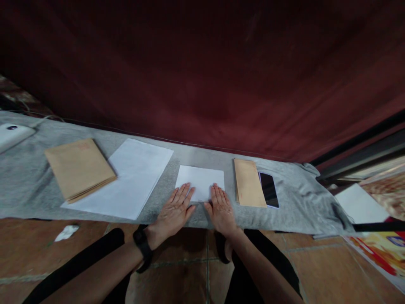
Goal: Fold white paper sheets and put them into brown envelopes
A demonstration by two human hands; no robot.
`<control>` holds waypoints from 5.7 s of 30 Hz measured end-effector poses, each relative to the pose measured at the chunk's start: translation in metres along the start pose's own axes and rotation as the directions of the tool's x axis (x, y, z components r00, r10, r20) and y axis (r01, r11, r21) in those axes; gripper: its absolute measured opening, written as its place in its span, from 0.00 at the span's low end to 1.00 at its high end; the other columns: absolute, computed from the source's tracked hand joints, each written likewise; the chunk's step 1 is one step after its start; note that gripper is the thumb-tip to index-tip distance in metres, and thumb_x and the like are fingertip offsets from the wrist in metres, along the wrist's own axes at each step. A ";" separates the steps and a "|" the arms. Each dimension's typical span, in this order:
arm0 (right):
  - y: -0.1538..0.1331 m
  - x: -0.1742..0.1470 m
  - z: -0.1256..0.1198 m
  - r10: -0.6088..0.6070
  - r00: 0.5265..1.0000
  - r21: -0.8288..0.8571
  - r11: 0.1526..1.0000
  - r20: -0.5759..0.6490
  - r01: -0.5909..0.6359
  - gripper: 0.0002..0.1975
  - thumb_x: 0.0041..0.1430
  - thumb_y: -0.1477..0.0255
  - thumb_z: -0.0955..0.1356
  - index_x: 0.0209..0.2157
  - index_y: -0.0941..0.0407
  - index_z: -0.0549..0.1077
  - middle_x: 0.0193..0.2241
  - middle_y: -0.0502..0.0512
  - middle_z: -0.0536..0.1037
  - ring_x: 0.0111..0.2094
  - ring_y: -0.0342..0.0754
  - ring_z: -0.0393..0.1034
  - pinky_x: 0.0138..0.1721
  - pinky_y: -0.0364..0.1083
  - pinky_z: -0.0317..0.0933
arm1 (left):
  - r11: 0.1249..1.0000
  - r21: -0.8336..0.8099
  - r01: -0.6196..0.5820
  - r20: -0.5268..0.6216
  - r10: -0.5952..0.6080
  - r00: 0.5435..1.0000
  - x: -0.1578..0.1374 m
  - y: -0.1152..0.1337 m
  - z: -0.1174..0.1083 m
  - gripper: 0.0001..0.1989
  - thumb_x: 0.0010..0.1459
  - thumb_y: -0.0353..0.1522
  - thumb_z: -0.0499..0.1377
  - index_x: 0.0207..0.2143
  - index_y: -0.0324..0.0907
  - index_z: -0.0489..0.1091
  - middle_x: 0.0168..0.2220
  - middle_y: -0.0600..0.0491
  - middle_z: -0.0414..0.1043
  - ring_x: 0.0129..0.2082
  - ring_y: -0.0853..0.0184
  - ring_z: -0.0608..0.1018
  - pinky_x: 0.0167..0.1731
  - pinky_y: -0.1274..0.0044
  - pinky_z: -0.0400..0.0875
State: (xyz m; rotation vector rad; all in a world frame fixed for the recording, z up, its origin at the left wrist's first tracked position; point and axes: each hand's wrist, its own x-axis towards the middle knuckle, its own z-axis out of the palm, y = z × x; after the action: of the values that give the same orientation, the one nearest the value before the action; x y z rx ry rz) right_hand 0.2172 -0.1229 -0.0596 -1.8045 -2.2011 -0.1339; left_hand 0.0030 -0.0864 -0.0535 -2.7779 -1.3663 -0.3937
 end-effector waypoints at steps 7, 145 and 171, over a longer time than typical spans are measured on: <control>0.017 -0.007 0.005 0.069 0.997 -0.035 0.997 -0.027 -0.070 0.32 0.72 0.60 0.57 0.69 0.66 0.52 0.68 0.70 0.56 0.68 0.58 0.52 0.65 0.59 0.51 | 0.991 0.009 0.132 0.020 -0.132 0.991 -0.005 -0.015 0.000 0.33 0.68 0.43 0.44 0.67 0.30 0.55 0.70 0.37 0.50 0.70 0.55 0.54 0.68 0.62 0.50; 0.005 0.026 -0.049 -0.383 0.923 0.374 0.852 -0.029 0.366 0.17 0.66 0.80 0.62 0.51 0.53 0.75 0.50 0.54 0.80 0.53 0.46 0.72 0.62 0.48 0.60 | 0.743 -0.638 0.204 -0.163 -0.389 0.907 0.080 -0.072 -0.039 0.30 0.70 0.47 0.39 0.62 0.40 0.65 0.65 0.46 0.63 0.66 0.62 0.65 0.67 0.64 0.56; 0.002 0.011 -0.030 -0.467 0.850 0.403 0.846 0.244 0.349 0.24 0.68 0.71 0.63 0.64 0.55 0.62 0.66 0.55 0.62 0.67 0.47 0.54 0.70 0.51 0.45 | 0.993 -0.116 0.000 0.073 0.008 0.997 0.095 -0.029 0.025 0.31 0.70 0.42 0.39 0.68 0.33 0.54 0.70 0.42 0.52 0.71 0.61 0.52 0.69 0.67 0.45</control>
State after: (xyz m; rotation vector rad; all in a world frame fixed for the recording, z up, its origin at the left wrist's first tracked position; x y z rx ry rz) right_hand 0.2219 -0.1201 -0.0283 -1.2063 -2.6205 0.4817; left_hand 0.0409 0.0083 -0.0585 -2.9154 -1.3954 -0.3869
